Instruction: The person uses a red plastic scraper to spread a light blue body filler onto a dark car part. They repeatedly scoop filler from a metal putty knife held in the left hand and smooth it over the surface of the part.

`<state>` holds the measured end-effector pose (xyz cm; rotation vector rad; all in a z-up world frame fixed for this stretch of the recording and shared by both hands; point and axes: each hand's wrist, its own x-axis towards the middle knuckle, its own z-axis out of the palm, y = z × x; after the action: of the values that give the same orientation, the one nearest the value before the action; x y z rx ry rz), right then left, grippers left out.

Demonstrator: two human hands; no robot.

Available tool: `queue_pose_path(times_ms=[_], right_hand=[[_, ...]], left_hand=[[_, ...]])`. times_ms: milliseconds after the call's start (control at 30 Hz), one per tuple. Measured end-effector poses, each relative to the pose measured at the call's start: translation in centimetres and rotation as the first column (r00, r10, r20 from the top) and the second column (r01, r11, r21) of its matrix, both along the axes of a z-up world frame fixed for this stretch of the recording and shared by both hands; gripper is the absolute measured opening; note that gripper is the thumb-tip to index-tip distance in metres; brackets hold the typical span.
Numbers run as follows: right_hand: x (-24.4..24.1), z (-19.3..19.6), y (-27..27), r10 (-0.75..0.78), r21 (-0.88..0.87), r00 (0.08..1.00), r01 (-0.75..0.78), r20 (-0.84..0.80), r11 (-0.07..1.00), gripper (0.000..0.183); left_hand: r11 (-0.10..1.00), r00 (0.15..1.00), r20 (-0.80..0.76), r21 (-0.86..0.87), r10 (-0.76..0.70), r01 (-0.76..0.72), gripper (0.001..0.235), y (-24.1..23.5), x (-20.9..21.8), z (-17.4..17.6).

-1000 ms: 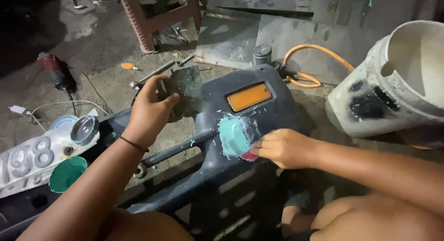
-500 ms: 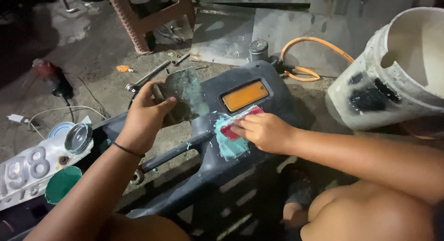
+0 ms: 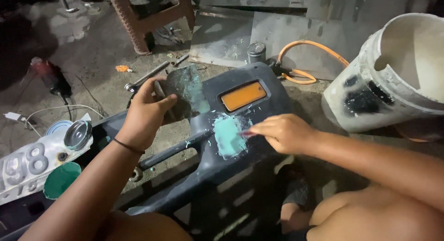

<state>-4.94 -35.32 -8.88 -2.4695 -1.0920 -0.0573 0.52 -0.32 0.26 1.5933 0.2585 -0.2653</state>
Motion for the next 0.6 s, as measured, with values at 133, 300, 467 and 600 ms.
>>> queue_pose_path(times_ms=[133,300,467,600], right_hand=[[0.8,-1.5,1.2,-0.021,0.008,0.974,0.020,0.228,1.000,0.040],[1.3,-5.8,1.8,0.124,-0.162,0.864,-0.050,0.489,0.986,0.035],[-1.0,-6.7,-0.2,0.248,-0.160,0.911,-0.205,0.329,0.966,0.044],[-0.6,-1.8,-0.3,0.174,-0.093,0.979,-0.165,0.107,0.982,0.042]], left_hand=[[0.999,0.999,-0.015,-0.011,-0.048,0.048,0.042,0.4,0.6,-1.5],[1.000,0.999,0.032,0.007,-0.024,0.024,0.043,0.8,1.2,-3.8],[1.000,1.000,-0.019,0.004,0.007,-0.007,0.043,0.1,0.3,-2.1],[0.999,0.999,-0.038,-0.037,0.009,-0.011,0.041,-0.1,0.0,-1.2]])
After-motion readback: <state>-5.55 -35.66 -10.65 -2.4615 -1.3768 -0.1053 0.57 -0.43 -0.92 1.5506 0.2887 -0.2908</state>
